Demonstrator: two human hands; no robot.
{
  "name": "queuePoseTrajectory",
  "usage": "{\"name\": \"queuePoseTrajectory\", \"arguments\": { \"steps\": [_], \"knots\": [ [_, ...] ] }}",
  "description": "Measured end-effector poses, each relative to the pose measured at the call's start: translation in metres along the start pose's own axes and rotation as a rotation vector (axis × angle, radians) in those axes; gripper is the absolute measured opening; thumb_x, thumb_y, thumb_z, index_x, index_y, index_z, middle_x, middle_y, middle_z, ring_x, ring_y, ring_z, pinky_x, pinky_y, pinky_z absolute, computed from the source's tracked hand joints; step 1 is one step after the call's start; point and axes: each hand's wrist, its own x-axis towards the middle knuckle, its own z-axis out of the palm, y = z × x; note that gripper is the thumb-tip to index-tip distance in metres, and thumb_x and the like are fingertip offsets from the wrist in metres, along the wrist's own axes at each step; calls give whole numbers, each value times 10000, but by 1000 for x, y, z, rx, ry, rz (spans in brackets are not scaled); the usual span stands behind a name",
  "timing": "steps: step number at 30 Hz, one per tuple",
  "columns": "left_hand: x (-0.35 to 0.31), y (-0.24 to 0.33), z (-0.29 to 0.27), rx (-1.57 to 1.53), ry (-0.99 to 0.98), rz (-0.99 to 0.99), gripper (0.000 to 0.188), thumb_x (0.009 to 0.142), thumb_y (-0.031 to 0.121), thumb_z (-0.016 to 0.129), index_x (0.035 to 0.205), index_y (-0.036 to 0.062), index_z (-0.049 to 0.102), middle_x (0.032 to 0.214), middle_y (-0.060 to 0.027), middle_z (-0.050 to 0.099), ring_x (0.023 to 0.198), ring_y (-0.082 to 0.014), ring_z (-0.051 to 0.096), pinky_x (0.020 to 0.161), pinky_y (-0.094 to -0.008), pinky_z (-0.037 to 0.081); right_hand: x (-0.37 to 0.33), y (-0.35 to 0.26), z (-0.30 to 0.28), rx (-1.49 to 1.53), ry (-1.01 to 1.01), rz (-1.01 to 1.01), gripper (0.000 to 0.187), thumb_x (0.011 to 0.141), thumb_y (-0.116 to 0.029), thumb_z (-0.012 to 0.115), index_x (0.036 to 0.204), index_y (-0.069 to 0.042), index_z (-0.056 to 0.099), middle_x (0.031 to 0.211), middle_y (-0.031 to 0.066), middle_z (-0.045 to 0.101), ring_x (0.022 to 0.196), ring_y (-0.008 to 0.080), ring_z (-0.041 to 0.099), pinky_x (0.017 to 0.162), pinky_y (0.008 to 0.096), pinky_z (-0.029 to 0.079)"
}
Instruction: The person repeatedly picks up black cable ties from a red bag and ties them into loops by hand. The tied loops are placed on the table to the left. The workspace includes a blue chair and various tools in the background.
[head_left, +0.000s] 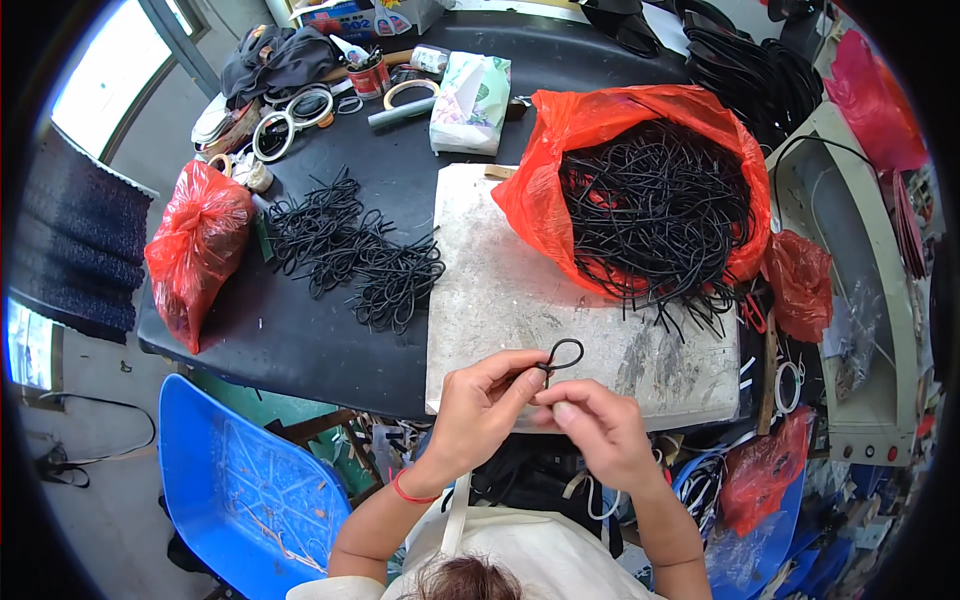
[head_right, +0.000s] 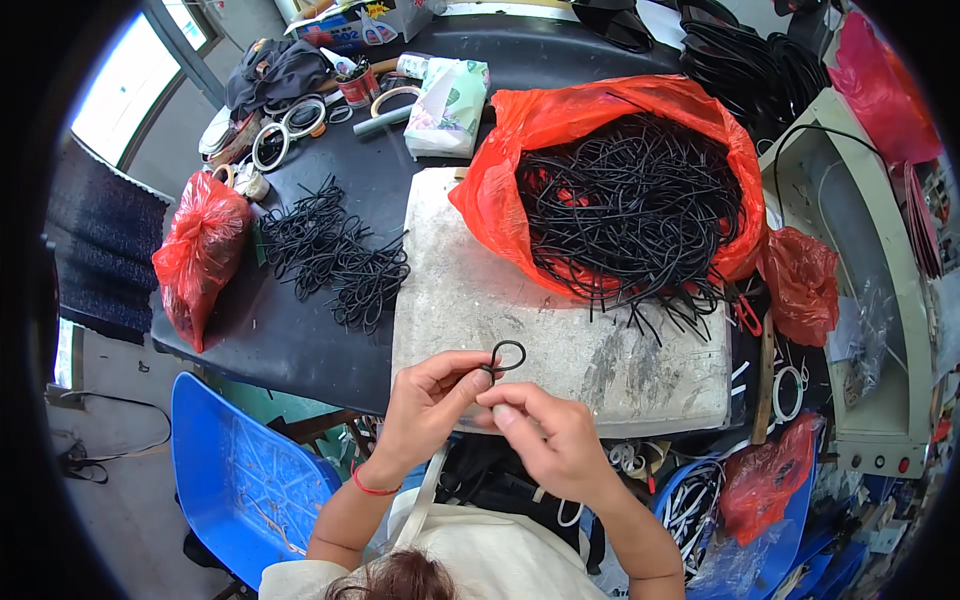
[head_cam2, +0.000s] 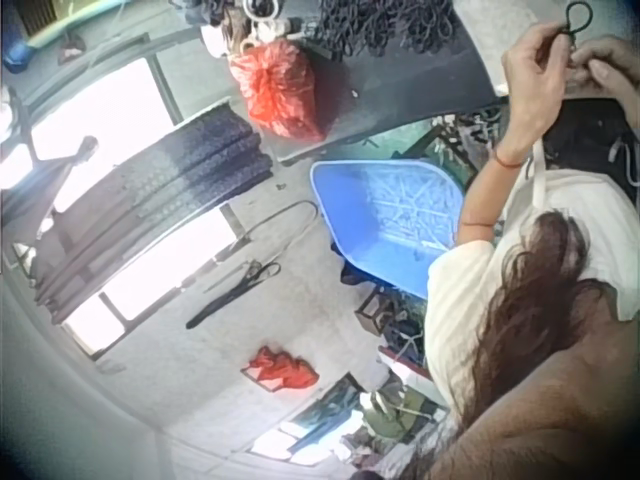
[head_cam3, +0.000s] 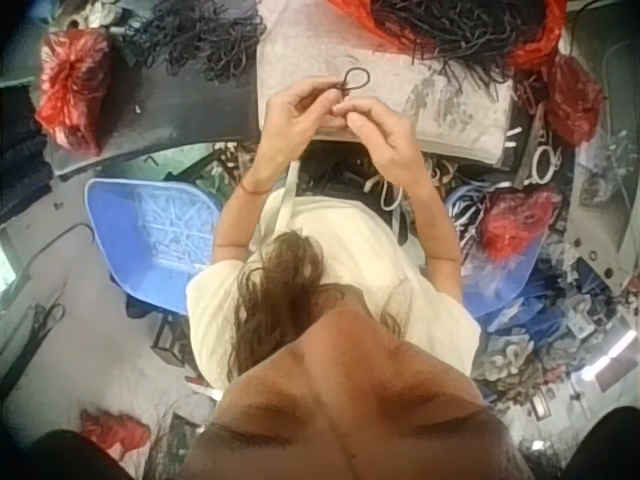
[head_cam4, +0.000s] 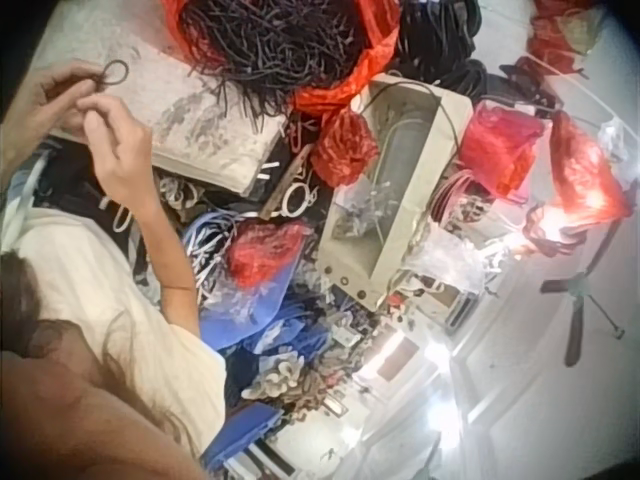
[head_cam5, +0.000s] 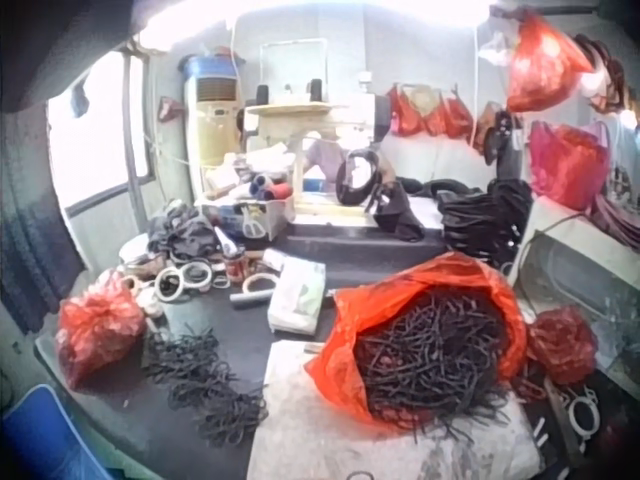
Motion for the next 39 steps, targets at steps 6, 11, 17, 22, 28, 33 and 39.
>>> {"name": "queuePoseTrajectory", "arguments": {
  "steps": [6,11,17,22,28,33,39],
  "knots": [
    [-1,1,7,-173,85,38,204,850,27,582,1040,-48,566,933,-79,618,853,-108,588,745,-231,487,4,2,-1,334,63,147,105,862,-56,577,946,4,598,840,45,627,738,80,578,655,231,477],
    [-5,-13,14,-90,191,162,204,821,14,610,1014,-40,572,909,-88,630,826,-110,601,748,-235,491,12,13,0,123,189,118,116,828,-93,641,866,1,585,765,17,618,667,46,549,589,191,440],
    [-5,-8,14,105,183,203,312,788,5,619,1074,-8,494,862,-90,653,788,-115,621,731,-250,494,15,11,2,229,189,220,143,808,-100,664,839,6,573,707,-15,564,607,33,485,541,183,396],
    [-7,2,10,290,69,212,418,780,1,606,1150,19,413,880,-115,656,772,-152,634,726,-280,494,21,18,-1,14,192,8,162,803,-128,673,804,-5,569,780,-19,518,646,25,446,556,172,365],
    [-10,23,10,493,-74,182,499,771,-28,605,1218,22,389,871,-82,652,812,-113,609,737,-255,482,27,19,-2,178,231,44,138,829,-126,643,778,-28,561,712,-42,514,616,13,428,535,171,340],
    [-5,16,3,202,-169,31,470,796,16,623,1225,16,431,925,-75,643,820,-104,594,720,-253,478,25,14,0,315,244,113,110,839,-120,633,815,-38,563,683,-53,523,602,5,423,524,166,327],
    [-1,3,4,147,-146,-15,270,843,106,625,1065,-32,559,900,-44,620,794,-45,543,682,-197,455,23,19,-1,295,233,31,112,846,-129,627,848,-34,567,713,-57,529,625,10,441,545,170,344]
  ]
}}
